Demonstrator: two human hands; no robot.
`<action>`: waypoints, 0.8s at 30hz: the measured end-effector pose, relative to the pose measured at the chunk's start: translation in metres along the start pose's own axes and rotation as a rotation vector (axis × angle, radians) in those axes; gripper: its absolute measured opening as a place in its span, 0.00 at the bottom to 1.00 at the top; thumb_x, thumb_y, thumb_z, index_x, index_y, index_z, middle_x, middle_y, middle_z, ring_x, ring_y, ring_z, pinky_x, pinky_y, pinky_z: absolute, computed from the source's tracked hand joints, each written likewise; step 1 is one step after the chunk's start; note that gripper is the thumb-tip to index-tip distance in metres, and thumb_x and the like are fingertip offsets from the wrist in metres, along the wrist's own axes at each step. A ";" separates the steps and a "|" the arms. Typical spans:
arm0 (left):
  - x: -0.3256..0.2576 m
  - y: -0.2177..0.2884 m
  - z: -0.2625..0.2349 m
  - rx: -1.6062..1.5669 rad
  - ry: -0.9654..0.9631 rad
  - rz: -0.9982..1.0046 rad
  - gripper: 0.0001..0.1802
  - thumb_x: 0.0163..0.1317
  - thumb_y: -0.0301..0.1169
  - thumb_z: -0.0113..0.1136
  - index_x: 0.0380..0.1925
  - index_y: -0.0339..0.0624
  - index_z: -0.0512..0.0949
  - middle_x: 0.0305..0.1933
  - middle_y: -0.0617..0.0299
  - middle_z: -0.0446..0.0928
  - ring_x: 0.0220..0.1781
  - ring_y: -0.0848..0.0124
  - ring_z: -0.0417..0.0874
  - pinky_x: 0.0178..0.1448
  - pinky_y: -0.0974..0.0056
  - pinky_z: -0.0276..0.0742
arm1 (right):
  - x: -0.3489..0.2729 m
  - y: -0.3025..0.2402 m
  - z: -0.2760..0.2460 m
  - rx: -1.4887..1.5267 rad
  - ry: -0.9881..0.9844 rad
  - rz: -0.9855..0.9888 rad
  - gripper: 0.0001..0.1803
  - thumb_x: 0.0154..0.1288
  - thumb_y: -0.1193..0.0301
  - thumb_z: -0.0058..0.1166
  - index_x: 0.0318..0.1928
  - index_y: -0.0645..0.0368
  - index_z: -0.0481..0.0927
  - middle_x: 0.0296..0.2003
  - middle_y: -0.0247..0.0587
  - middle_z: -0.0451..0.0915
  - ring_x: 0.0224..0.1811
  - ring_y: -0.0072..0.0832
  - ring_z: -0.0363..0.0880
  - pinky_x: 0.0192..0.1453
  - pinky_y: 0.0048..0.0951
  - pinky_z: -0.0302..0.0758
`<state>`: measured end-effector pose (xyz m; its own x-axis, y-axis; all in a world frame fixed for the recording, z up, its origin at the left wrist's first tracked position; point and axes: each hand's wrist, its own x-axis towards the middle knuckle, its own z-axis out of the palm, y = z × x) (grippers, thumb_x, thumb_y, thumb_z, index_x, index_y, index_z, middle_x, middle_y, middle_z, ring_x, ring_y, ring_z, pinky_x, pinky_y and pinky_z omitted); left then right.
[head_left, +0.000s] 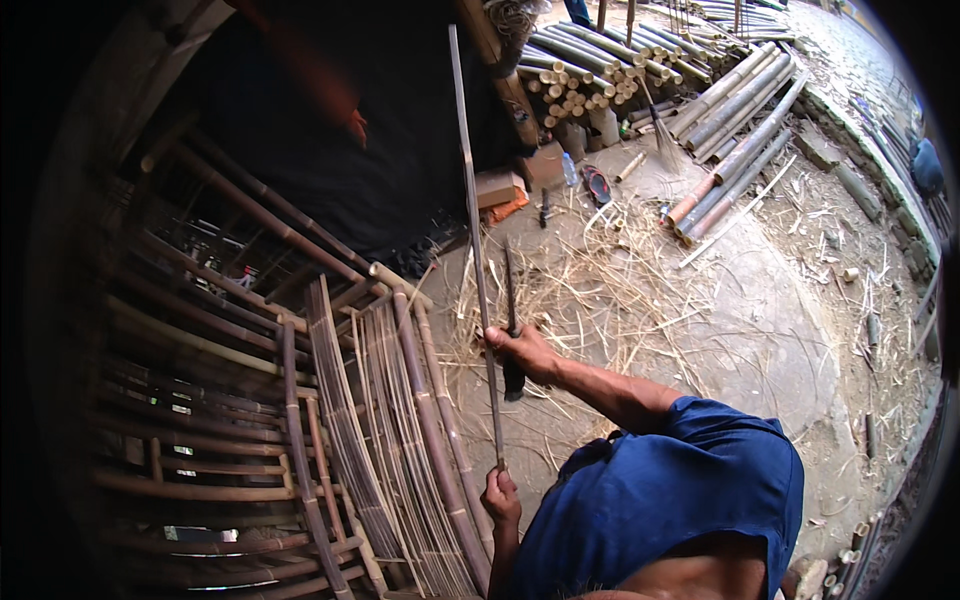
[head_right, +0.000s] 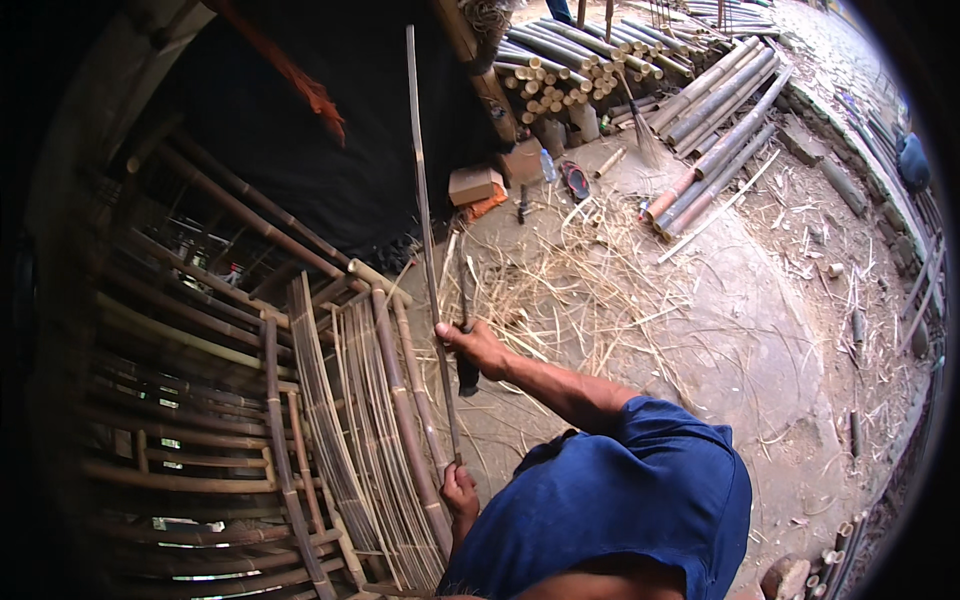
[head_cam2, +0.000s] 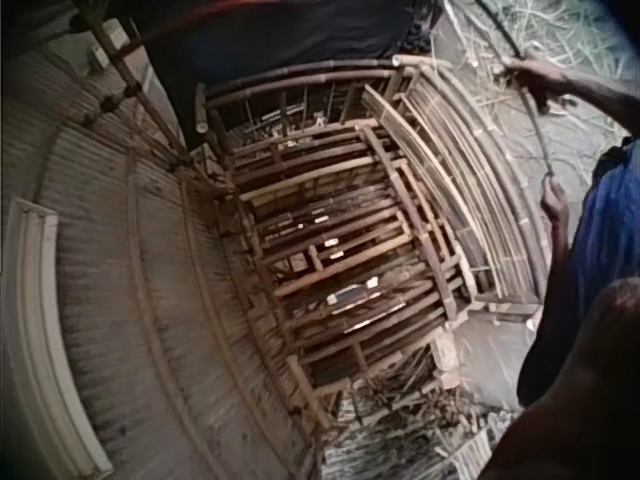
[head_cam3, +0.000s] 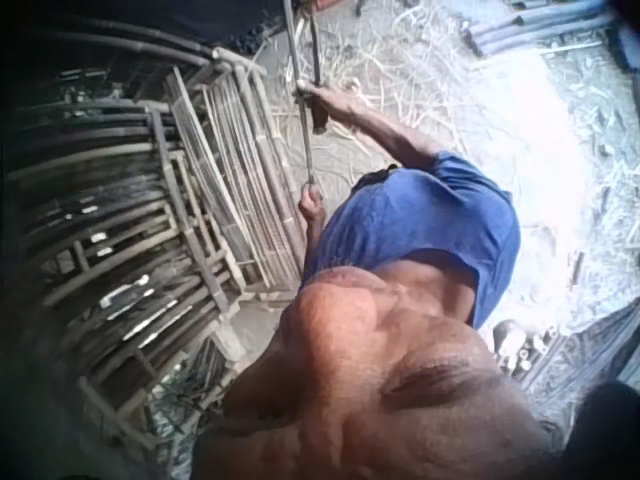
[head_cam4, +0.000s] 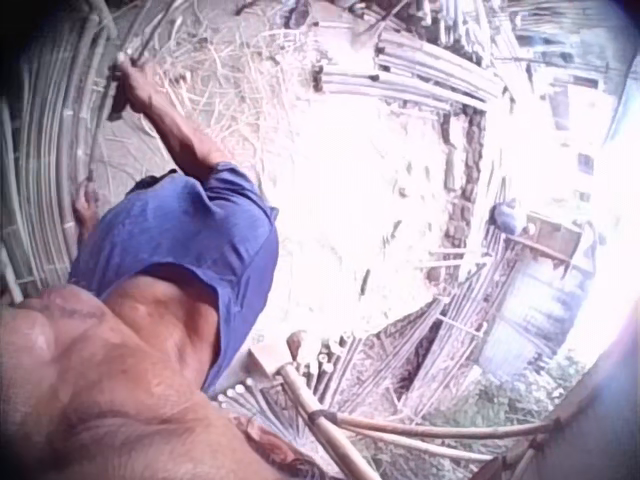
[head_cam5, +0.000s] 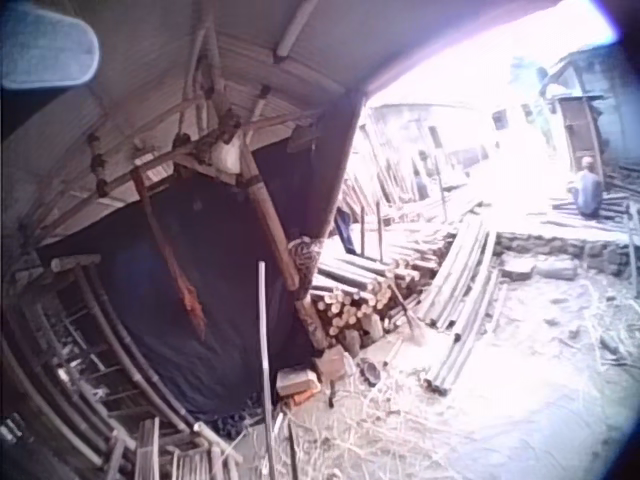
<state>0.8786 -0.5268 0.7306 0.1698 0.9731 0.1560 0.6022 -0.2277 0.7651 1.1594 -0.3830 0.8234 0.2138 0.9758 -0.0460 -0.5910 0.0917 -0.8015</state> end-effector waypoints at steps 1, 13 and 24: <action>0.015 0.013 -0.004 -0.022 0.002 -0.001 0.15 0.73 0.40 0.49 0.37 0.39 0.77 0.16 0.59 0.74 0.18 0.61 0.79 0.25 0.56 0.73 | -0.014 -0.023 0.042 0.129 -0.084 0.080 0.27 0.62 0.50 0.63 0.36 0.66 0.77 0.26 0.40 0.79 0.27 0.29 0.82 0.30 0.32 0.79; 0.104 0.257 -0.343 0.770 1.095 0.659 0.39 0.63 0.47 0.61 0.69 0.39 0.62 0.71 0.46 0.63 0.75 0.47 0.58 0.75 0.47 0.53 | 0.021 -0.101 0.160 -0.696 -0.683 -0.140 0.22 0.58 0.56 0.69 0.34 0.64 0.79 0.23 0.35 0.79 0.25 0.22 0.80 0.29 0.24 0.78; -0.008 0.108 -0.455 0.768 -0.143 -0.156 0.10 0.65 0.30 0.50 0.34 0.39 0.80 0.25 0.57 0.77 0.26 0.65 0.79 0.32 0.61 0.77 | 0.078 -0.010 0.101 -1.376 -0.700 -0.519 0.26 0.42 0.58 0.77 0.34 0.62 0.78 0.29 0.45 0.81 0.32 0.40 0.80 0.36 0.39 0.73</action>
<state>0.5872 -0.5428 1.0962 0.1066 0.9935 -0.0390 0.9877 -0.1013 0.1187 1.1037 -0.2879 0.8883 -0.4454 0.8280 0.3406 0.6120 0.5592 -0.5593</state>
